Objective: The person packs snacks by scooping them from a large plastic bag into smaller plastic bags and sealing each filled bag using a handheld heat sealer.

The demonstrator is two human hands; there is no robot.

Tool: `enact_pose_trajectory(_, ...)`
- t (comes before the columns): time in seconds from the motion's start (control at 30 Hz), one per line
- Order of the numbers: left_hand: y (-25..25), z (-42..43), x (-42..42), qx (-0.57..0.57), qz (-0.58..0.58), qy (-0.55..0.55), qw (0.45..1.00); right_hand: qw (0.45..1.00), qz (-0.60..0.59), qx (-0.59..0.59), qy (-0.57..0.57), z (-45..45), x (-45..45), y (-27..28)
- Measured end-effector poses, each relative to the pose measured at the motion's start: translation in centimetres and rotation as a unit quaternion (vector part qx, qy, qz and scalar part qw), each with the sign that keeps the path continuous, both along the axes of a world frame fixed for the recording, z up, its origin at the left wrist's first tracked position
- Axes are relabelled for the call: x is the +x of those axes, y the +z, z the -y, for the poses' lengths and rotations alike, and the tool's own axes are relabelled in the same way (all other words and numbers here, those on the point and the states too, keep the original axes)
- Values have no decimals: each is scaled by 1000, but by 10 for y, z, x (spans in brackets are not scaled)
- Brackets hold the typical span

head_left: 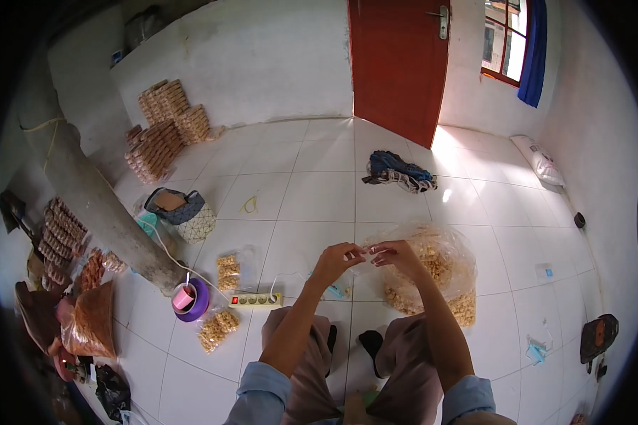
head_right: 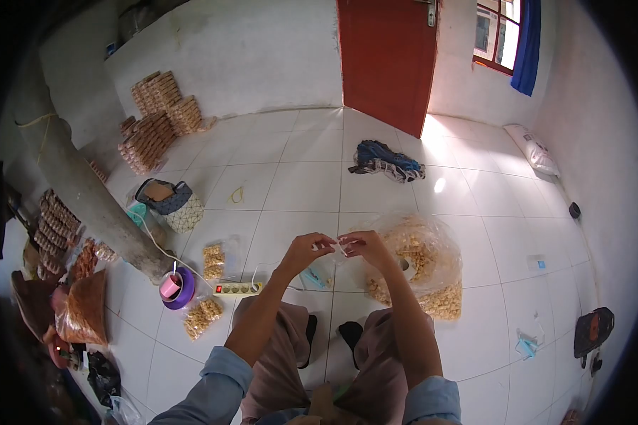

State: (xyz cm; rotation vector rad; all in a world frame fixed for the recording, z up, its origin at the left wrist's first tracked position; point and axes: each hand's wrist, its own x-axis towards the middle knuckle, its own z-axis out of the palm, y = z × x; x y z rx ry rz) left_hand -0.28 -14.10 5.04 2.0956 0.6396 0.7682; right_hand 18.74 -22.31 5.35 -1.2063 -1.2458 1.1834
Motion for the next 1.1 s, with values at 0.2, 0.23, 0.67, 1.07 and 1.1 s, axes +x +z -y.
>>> enact_pose_trajectory(0.2, 3, -14, -17, -55, -30, -5, 998, 999, -12, 19, -34, 20, 14, 18)
enact_pose_trajectory(0.23, 1, -16, -18, -69, -12, -3, 998, 999, -35, -2, -34, 23, 17, 22)
enact_pose_trajectory(0.67, 16, -10, 19, -76, -19, -42, 996, 992, -103, -29, -68, 50, 60, 9)
enact_pose_trajectory(1.07, -36, 26, 179, 265, -150, -188, 934, 988, -10, -51, -142, 59, 120, -66)
enact_pose_trajectory(1.1, -51, 22, 189, 253, -153, -202, 934, 985, 10, -73, -154, 59, 123, -77)
